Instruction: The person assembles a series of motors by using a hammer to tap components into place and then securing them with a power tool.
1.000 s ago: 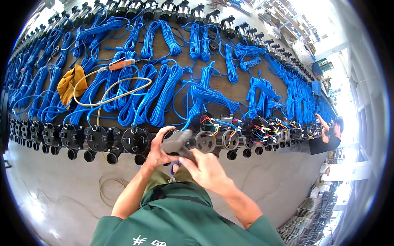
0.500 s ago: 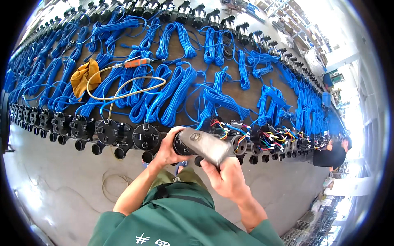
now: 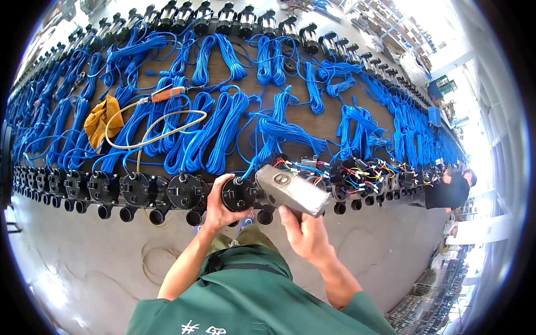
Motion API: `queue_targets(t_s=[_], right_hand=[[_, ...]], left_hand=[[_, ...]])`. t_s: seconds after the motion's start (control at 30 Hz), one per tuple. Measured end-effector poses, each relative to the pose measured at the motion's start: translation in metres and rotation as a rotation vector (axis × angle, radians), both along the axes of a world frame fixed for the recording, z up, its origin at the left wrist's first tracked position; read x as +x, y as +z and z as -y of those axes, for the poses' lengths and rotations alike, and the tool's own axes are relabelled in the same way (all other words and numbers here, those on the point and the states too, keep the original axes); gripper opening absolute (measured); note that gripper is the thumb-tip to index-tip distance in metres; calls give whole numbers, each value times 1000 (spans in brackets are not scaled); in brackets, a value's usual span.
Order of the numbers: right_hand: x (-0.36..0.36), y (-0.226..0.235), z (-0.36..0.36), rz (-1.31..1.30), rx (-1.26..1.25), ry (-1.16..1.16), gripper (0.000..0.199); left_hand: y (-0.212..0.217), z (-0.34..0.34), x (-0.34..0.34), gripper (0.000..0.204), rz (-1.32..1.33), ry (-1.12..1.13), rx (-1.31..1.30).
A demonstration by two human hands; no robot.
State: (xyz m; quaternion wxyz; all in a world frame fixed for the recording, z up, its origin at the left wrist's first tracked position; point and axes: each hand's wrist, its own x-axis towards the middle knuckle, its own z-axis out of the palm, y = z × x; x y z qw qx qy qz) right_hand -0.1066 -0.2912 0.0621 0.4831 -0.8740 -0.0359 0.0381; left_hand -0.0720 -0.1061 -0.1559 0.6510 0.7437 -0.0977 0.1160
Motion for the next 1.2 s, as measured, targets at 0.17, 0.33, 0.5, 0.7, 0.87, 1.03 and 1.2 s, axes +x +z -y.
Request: queue_targets(t_s=[0.17, 0.33, 0.5, 0.7, 0.87, 1.03, 1.2], right_hand=[[5, -55, 22, -430, -246, 79, 33], [-13, -44, 49, -437, 284, -45, 26], [-52, -102, 78, -514, 799, -23, 35], [-60, -130, 76, -758, 559, -264, 31], [-37, -108, 86, -670, 705, -307, 27], [-31, -143, 61, -614, 220, -78, 33], [-28, -102, 59, -525, 163, 110, 32]], left_hand=[[9, 0, 1, 102, -21, 4, 47], [6, 1, -20, 113, -12, 76, 174], [-56, 12, -112, 93, -709, 116, 360], [-124, 40, -68, 39, -760, 61, 203], [-129, 37, -75, 52, -592, 47, 110], [-156, 36, -79, 55, -516, 33, 395], [-169, 31, -83, 58, -696, 21, 180]])
